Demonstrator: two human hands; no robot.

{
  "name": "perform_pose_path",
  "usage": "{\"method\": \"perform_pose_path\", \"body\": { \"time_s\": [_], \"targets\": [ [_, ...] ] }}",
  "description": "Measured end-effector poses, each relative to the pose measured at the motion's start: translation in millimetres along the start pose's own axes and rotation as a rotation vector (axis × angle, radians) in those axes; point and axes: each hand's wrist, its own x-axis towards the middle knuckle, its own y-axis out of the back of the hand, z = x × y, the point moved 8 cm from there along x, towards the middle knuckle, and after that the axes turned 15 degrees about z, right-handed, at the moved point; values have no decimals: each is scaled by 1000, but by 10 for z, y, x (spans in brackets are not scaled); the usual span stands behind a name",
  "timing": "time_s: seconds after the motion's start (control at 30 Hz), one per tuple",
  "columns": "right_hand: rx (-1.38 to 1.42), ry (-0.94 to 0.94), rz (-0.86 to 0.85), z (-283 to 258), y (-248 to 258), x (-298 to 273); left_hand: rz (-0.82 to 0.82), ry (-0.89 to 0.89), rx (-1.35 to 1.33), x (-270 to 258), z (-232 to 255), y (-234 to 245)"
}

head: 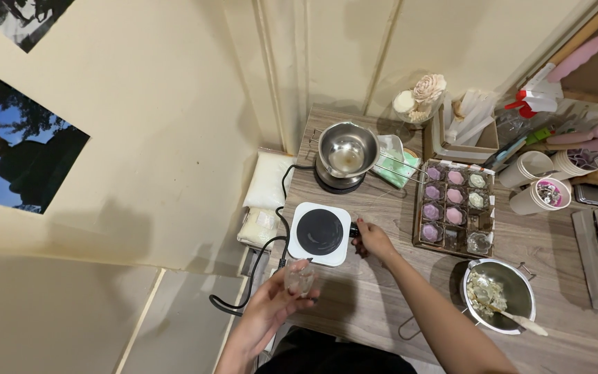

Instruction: The recorder prepares candle wax by mixing ingredients in a metal pot and cleans a glass container.

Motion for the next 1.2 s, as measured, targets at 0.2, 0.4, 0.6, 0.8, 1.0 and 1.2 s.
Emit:
{"method": "perform_pose_path", "body": {
  "time_s": [0.2,0.4,0.6,0.8,1.0,1.2],
  "targets": [
    [-31,133,11,252,-62,291,31,-33,44,6,-54,55],
    [-205,40,210,5,670,215,8,-98,38,98,102,-98],
    [-75,661,935,-1640,2107,-50,-42,-174,52,315,229,-101],
    [-674,653,595,-2336,1523,1148,67,-190,169,216,627,-429],
    [-624,529,758,-2129,1854,1670,105,-185,94,286,462,-228],
    [-531,681,576,-2646,2251,1043,51,-245,28,264,302,-102]
  ]
}}
